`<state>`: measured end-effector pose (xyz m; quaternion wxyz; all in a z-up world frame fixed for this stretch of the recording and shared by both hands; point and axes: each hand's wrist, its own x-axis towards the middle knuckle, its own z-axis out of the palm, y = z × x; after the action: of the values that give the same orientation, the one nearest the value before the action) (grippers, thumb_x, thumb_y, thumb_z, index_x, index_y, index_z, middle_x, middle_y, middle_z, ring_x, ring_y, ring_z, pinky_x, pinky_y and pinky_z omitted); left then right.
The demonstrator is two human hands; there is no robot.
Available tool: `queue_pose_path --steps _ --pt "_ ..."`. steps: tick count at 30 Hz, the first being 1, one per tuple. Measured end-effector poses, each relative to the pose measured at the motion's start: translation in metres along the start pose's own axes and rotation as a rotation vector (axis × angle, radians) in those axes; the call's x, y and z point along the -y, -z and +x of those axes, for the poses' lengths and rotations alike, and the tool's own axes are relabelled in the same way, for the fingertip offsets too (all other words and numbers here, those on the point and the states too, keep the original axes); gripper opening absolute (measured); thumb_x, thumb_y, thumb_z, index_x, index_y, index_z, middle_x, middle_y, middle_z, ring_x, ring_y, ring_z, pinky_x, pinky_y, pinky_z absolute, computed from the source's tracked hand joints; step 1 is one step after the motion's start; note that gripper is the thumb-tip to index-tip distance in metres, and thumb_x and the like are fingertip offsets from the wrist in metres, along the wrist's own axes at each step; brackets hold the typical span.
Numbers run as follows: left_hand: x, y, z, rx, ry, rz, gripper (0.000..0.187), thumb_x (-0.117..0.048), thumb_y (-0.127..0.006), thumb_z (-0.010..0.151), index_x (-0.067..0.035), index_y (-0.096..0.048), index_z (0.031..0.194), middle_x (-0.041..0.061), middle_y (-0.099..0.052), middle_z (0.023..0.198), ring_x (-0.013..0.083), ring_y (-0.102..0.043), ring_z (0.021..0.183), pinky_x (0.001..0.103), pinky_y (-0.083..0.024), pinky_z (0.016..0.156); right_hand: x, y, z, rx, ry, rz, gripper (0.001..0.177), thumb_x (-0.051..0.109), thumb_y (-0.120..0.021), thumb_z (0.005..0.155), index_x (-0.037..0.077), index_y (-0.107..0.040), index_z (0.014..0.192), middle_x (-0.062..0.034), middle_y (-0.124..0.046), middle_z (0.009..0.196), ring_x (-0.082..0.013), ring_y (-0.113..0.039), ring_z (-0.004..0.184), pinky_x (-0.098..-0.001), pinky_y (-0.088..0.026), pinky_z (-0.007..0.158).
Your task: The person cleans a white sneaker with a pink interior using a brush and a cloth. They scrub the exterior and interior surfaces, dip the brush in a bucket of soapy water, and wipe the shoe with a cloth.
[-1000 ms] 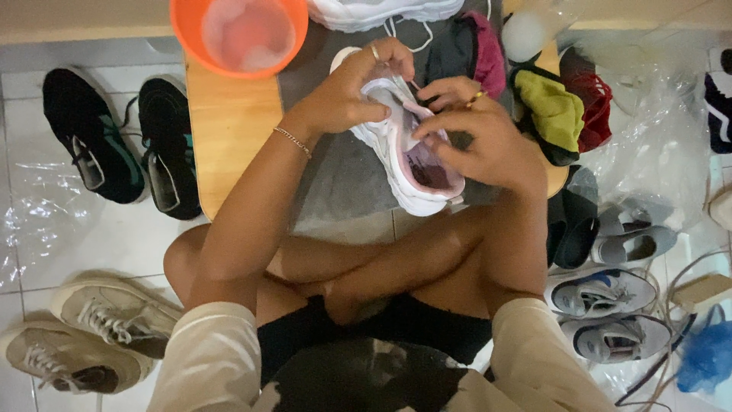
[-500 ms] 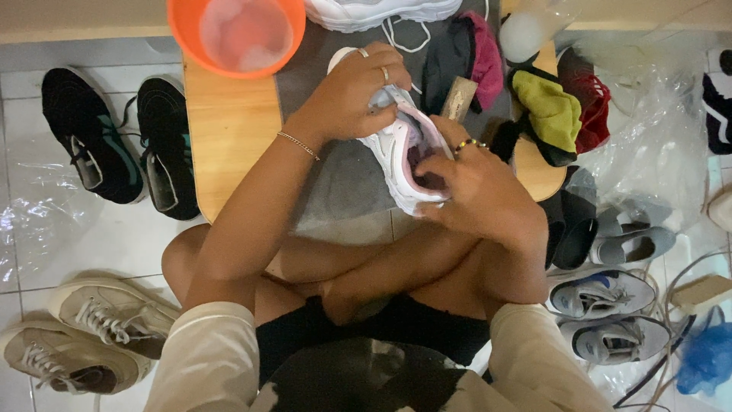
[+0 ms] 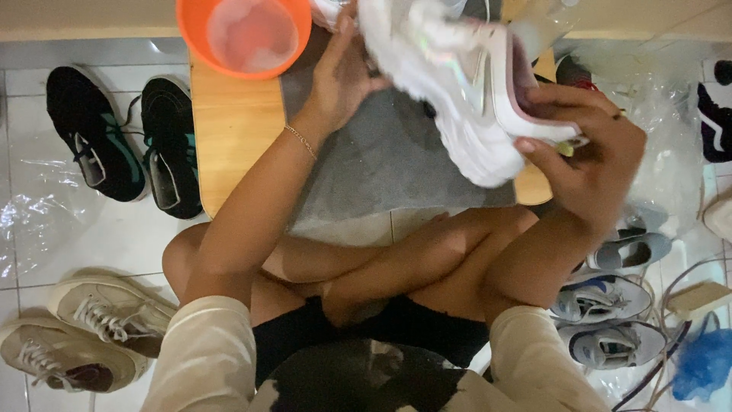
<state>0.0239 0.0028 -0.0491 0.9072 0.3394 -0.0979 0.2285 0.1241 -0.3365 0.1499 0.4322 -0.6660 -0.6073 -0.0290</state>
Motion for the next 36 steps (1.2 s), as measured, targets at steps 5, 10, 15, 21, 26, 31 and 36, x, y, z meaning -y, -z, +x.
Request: queue_pose_path --steps 5,10,15,21,26,31,36 --pt "0.029 0.008 -0.012 0.072 0.255 -0.09 0.064 -0.056 -0.078 0.109 -0.037 -0.05 0.164 0.008 -0.067 0.154 0.0357 -0.068 0.131 0.069 -0.057 0.114 0.002 -0.052 0.019 0.042 0.066 -0.091 0.024 0.003 -0.094 0.111 -0.013 -0.077 0.115 -0.0312 -0.081 0.129 -0.0456 -0.078 0.125 -0.0537 -0.059 0.117" --pt "0.041 0.014 -0.011 -0.023 0.121 -0.215 0.065 -0.049 -0.074 0.119 -0.014 -0.052 0.169 0.009 -0.068 0.164 0.0294 -0.065 0.15 0.053 -0.05 0.13 0.006 -0.084 0.029 0.164 0.112 -0.02 0.025 0.005 -0.098 0.102 -0.007 -0.078 0.109 -0.0181 -0.081 0.115 -0.0403 -0.076 0.119 -0.0482 -0.059 0.115" --pt "0.022 0.005 -0.012 -0.199 0.197 -0.393 0.065 -0.05 -0.081 0.105 -0.007 -0.068 0.151 0.019 -0.083 0.134 0.0379 -0.082 0.119 0.057 -0.064 0.112 0.001 -0.062 0.034 0.393 -0.04 0.239 0.031 0.016 -0.091 0.097 0.007 -0.074 0.122 -0.0184 -0.08 0.139 -0.0296 -0.078 0.132 -0.0404 -0.056 0.12" --pt "0.051 0.05 -0.024 -0.221 0.412 -0.226 0.065 -0.025 -0.094 0.081 0.009 -0.076 0.134 0.023 -0.087 0.115 0.04 -0.086 0.099 0.055 -0.071 0.091 -0.073 0.001 -0.008 -0.144 -0.336 -0.096 0.023 -0.012 -0.08 0.113 0.0 -0.072 0.131 -0.0186 -0.073 0.136 -0.0266 -0.074 0.118 -0.0366 -0.06 0.108" --pt "0.053 0.07 -0.018 -0.216 0.41 -0.289 0.058 -0.026 -0.09 0.08 0.011 -0.078 0.123 0.025 -0.087 0.109 0.041 -0.085 0.094 0.053 -0.07 0.089 -0.146 0.03 -0.042 -0.047 -0.524 -0.279 0.044 0.013 -0.096 0.108 0.006 -0.072 0.144 -0.018 -0.07 0.137 -0.0291 -0.072 0.118 -0.0401 -0.054 0.103" --pt "0.05 0.058 -0.023 -0.217 0.39 -0.228 0.047 -0.032 -0.08 0.098 0.006 -0.079 0.126 0.02 -0.087 0.113 0.0364 -0.085 0.098 0.047 -0.068 0.092 -0.147 0.028 -0.04 0.345 -0.788 -0.346 0.089 0.042 -0.096 0.083 0.005 -0.068 0.159 -0.0217 -0.063 0.159 -0.0369 -0.056 0.148 -0.0469 -0.037 0.123" --pt "0.042 0.049 -0.026 -0.316 0.466 -0.237 0.054 -0.035 -0.088 0.084 0.01 -0.084 0.115 0.025 -0.087 0.103 0.0424 -0.085 0.091 0.053 -0.07 0.083 -0.137 0.035 -0.037 0.386 -0.85 -0.346 0.101 0.044 -0.097 0.076 0.007 -0.063 0.164 -0.02 -0.059 0.165 -0.0363 -0.052 0.151 -0.0478 -0.035 0.125"
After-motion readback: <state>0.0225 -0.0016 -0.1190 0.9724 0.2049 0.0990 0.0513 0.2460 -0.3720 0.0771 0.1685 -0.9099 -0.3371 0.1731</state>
